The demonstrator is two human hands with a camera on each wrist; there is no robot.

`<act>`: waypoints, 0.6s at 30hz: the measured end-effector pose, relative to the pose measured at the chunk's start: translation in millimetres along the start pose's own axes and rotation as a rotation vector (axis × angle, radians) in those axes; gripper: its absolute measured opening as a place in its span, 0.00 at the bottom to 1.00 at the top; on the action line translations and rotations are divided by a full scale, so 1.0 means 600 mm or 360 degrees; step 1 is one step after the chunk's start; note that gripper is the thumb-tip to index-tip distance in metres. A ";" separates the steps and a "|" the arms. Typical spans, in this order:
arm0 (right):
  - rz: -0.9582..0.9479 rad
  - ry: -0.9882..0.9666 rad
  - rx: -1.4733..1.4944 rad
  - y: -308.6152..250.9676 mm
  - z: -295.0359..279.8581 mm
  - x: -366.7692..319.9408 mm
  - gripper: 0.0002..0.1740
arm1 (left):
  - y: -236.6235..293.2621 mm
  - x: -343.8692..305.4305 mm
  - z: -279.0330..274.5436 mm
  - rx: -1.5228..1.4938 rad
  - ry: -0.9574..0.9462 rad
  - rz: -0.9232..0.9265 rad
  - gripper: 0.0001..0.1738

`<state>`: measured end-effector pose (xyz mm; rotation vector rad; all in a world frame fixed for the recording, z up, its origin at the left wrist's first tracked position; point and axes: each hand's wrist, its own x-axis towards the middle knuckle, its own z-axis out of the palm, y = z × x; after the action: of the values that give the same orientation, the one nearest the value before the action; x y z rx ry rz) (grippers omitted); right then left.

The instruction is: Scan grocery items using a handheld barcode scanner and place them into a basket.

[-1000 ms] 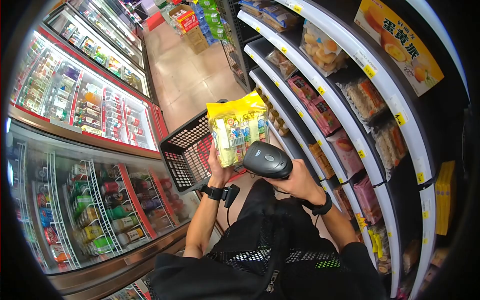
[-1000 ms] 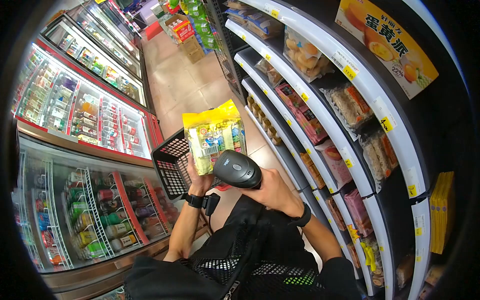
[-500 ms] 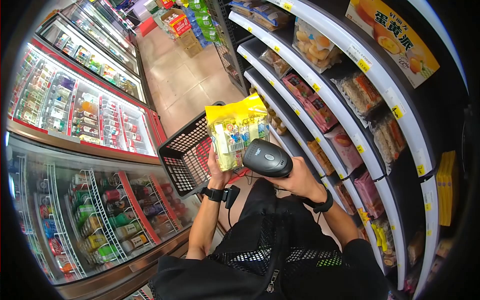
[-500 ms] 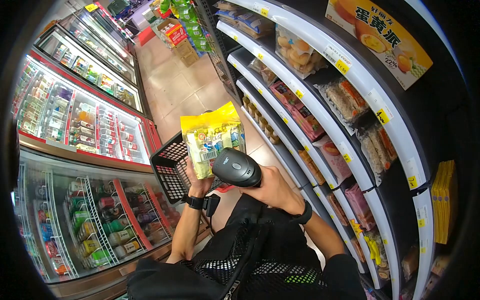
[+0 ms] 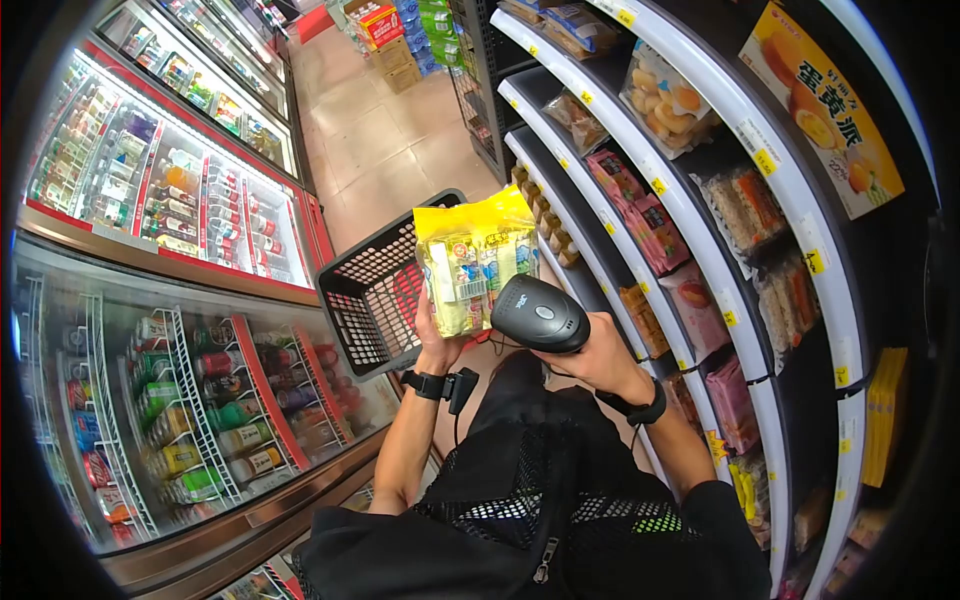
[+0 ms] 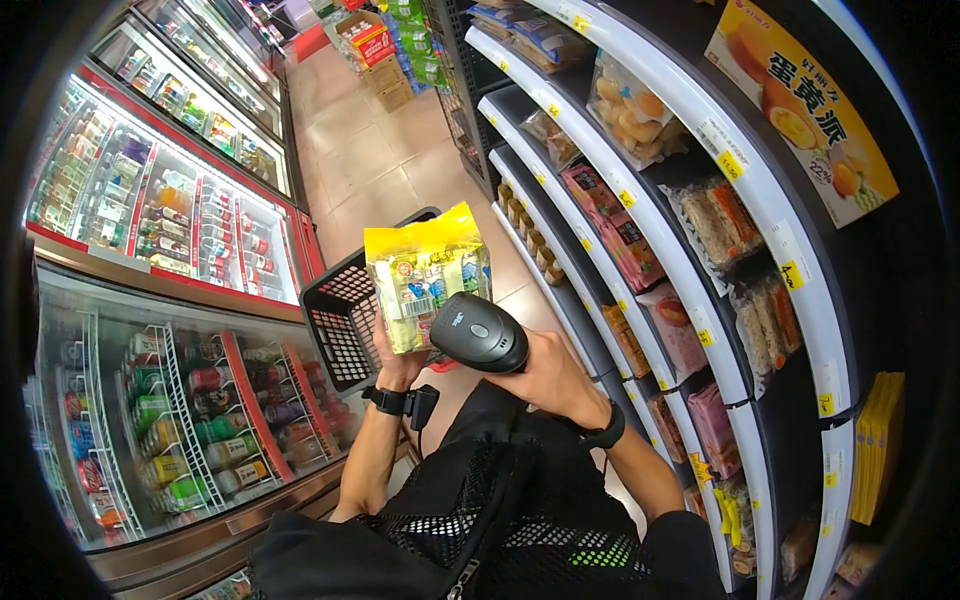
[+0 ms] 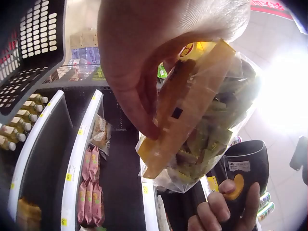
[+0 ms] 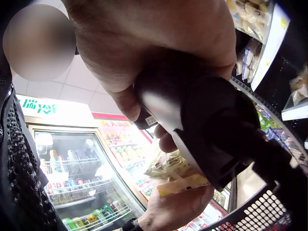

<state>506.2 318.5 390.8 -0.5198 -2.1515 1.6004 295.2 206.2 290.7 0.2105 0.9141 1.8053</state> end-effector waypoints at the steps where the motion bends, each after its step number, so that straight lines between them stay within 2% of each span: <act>1: 0.0016 -0.0010 0.0023 0.000 0.000 0.005 0.22 | 0.004 0.000 0.000 0.0011 0.0004 0.0000 0.39; 3: 0.0031 -0.0012 0.0048 -0.003 -0.002 0.017 0.22 | 0.012 0.006 0.002 -0.0029 0.0126 0.0031 0.38; 5: -0.0084 0.0068 -0.0025 -0.001 0.002 0.031 0.22 | 0.023 0.016 -0.013 -0.0038 0.0055 0.0031 0.38; 8: -0.0013 0.0042 -0.0018 0.004 0.003 0.052 0.22 | 0.050 0.029 -0.034 0.0070 0.0248 -0.0023 0.36; 9: -0.0038 0.0062 -0.0018 0.006 0.004 0.056 0.22 | 0.056 0.044 -0.062 0.0046 0.0193 0.0003 0.33; 11: -0.0067 0.0130 -0.0049 0.007 0.006 0.062 0.22 | 0.095 0.057 -0.059 0.0236 0.0170 -0.0068 0.31; 12: -0.0093 0.0184 -0.0067 0.007 0.005 0.065 0.21 | 0.106 0.072 -0.081 0.0305 0.0135 -0.0205 0.31; 13: -0.0081 0.0200 -0.0079 0.005 0.000 0.069 0.21 | 0.115 0.084 -0.090 0.0546 0.0228 -0.0281 0.33; 15: 0.0102 0.0174 -0.0046 0.003 -0.006 0.073 0.21 | 0.103 0.127 -0.164 0.1102 0.0189 -0.0209 0.32; 16: 0.0132 0.0198 -0.0066 0.009 -0.006 0.073 0.21 | 0.103 0.135 -0.173 0.1429 0.0232 -0.0199 0.34; 17: 0.0152 0.0211 -0.0064 0.011 -0.004 0.075 0.21 | 0.088 0.158 -0.224 0.1432 0.0220 -0.0220 0.34; 18: 0.0166 0.0246 -0.0052 0.013 -0.002 0.076 0.21 | 0.058 0.193 -0.307 0.1783 0.0259 -0.0262 0.36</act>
<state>468.6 345.4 388.2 -0.7520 -2.0684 1.5267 121.7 211.3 155.2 0.6624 1.9232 0.9953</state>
